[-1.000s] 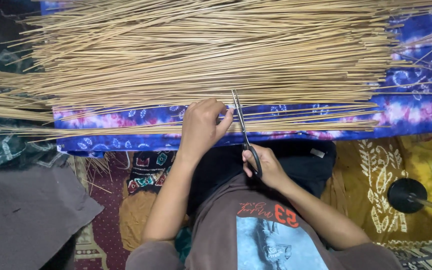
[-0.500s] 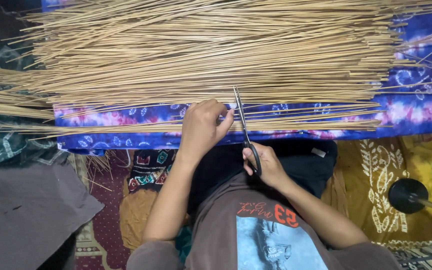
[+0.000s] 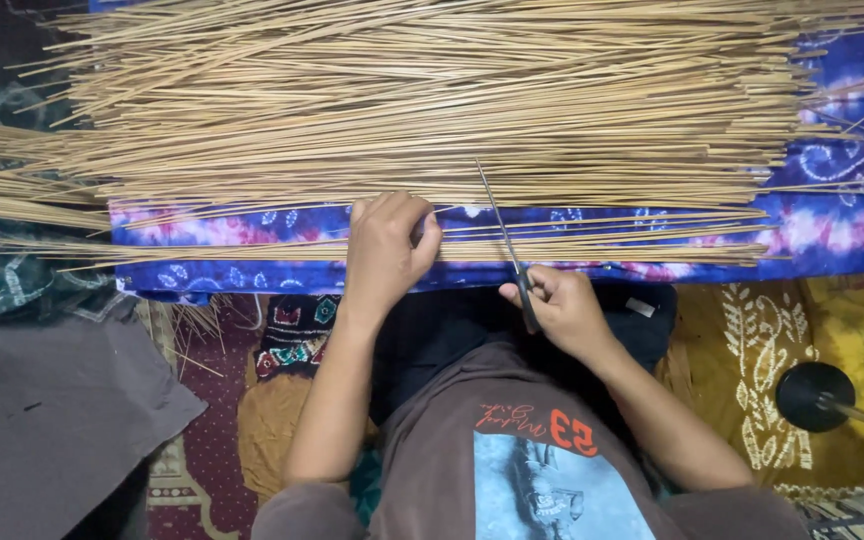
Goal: Arranging and trimming thin wooden sticks into a bundle on a patterned surface.
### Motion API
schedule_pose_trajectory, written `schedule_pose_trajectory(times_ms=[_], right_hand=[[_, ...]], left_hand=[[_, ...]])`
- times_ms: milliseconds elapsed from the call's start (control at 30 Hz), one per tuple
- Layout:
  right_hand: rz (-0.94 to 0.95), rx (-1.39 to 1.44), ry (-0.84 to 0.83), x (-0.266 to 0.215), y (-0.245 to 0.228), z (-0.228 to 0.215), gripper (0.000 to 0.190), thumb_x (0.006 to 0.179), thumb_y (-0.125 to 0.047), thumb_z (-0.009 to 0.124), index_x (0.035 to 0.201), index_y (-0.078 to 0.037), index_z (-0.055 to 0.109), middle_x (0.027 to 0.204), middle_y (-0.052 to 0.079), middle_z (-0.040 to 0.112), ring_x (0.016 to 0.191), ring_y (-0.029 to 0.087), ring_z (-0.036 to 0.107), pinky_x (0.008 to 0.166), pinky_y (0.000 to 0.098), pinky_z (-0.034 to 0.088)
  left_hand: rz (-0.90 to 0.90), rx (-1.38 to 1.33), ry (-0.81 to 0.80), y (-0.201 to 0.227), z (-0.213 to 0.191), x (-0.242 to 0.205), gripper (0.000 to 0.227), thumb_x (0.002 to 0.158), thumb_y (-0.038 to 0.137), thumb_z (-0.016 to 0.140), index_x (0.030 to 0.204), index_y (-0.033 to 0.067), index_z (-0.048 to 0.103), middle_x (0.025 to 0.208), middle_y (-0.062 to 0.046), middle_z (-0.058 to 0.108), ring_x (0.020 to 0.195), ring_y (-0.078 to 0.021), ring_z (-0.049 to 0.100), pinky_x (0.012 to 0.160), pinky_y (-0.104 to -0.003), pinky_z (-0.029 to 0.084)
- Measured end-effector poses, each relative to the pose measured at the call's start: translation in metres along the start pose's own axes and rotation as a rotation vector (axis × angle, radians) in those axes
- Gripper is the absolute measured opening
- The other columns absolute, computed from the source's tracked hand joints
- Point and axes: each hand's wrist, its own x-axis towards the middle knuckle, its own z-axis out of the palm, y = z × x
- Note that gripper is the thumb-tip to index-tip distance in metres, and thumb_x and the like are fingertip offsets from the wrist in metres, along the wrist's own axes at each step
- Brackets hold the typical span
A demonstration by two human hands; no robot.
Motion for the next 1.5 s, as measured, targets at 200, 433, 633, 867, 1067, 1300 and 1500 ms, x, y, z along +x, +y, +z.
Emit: schedule_pose_trajectory(times_ms=[200, 433, 633, 867, 1067, 1300, 1500], right_hand=[[-0.19, -0.474, 0.202, 0.011, -0.012, -0.041, 0.024, 0.086, -0.018, 0.08, 0.075, -0.005, 0.063, 0.046, 0.011, 0.052, 0.047, 0.033, 0.053, 0.052, 0.0353, 0.042], [-0.171, -0.65, 0.343, 0.024, 0.001, -0.07, 0.017, 0.084, -0.023, 0.083, 0.085, -0.013, 0.07, 0.054, 0.004, 0.058, 0.058, 0.032, 0.064, 0.057, 0.0351, 0.048], [-0.21, -0.631, 0.419, 0.026, 0.01, -0.094, 0.018, 0.088, -0.022, 0.087, 0.095, -0.012, 0.074, 0.061, 0.003, 0.062, 0.061, 0.03, 0.066, 0.058, 0.0331, 0.049], [-0.233, -0.653, 0.46, 0.022, 0.014, -0.099, 0.021, 0.084, -0.024, 0.089, 0.093, -0.013, 0.074, 0.063, 0.005, 0.064, 0.064, 0.032, 0.068, 0.058, 0.0367, 0.051], [-0.257, -0.666, 0.477, 0.025, 0.018, -0.104, 0.021, 0.085, -0.024, 0.09, 0.096, -0.012, 0.076, 0.063, 0.007, 0.065, 0.063, 0.033, 0.068, 0.057, 0.0362, 0.051], [-0.271, -0.67, 0.48, 0.025, 0.016, -0.104, 0.022, 0.085, -0.023, 0.089, 0.096, -0.01, 0.076, 0.062, 0.008, 0.065, 0.061, 0.033, 0.068, 0.055, 0.036, 0.05], [-0.235, -0.634, 0.499, 0.019, 0.016, -0.112, 0.019, 0.085, -0.02, 0.089, 0.095, -0.011, 0.075, 0.061, 0.007, 0.062, 0.06, 0.031, 0.067, 0.055, 0.0329, 0.049]], left_hand=[[-0.032, 0.158, 0.007, -0.015, 0.003, -0.003, 0.008, 0.091, 0.017, 0.07, 0.097, 0.0139, 0.074, 0.086, -0.002, 0.062, 0.092, -0.0245, 0.06, 0.089, -0.041, 0.037], [-0.086, 0.254, 0.029, -0.026, 0.019, -0.009, 0.013, 0.086, 0.01, 0.073, 0.095, 0.0196, 0.075, 0.091, 0.001, 0.058, 0.097, -0.0221, 0.055, 0.093, -0.042, 0.035], [-0.104, 0.25, 0.058, -0.025, 0.026, -0.004, 0.015, 0.084, 0.005, 0.074, 0.092, 0.0169, 0.076, 0.094, -0.001, 0.058, 0.101, -0.0232, 0.055, 0.094, -0.043, 0.034], [-0.169, 0.283, 0.048, -0.03, 0.032, -0.012, 0.017, 0.083, 0.005, 0.072, 0.091, 0.0199, 0.075, 0.097, 0.001, 0.058, 0.103, -0.022, 0.054, 0.095, -0.042, 0.033], [-0.216, 0.276, 0.122, -0.021, 0.025, -0.015, 0.019, 0.083, 0.005, 0.07, 0.097, 0.0173, 0.073, 0.103, -0.001, 0.057, 0.104, -0.0243, 0.053, 0.093, -0.043, 0.036], [-0.163, 0.202, 0.17, 0.002, 0.024, -0.001, 0.01, 0.09, 0.015, 0.071, 0.099, 0.0156, 0.072, 0.105, -0.002, 0.057, 0.1, -0.0233, 0.055, 0.091, -0.042, 0.037], [-0.105, 0.155, 0.147, 0.01, 0.035, 0.003, 0.011, 0.09, 0.019, 0.071, 0.101, 0.0159, 0.071, 0.104, -0.002, 0.057, 0.1, -0.0237, 0.056, 0.092, -0.043, 0.038]])
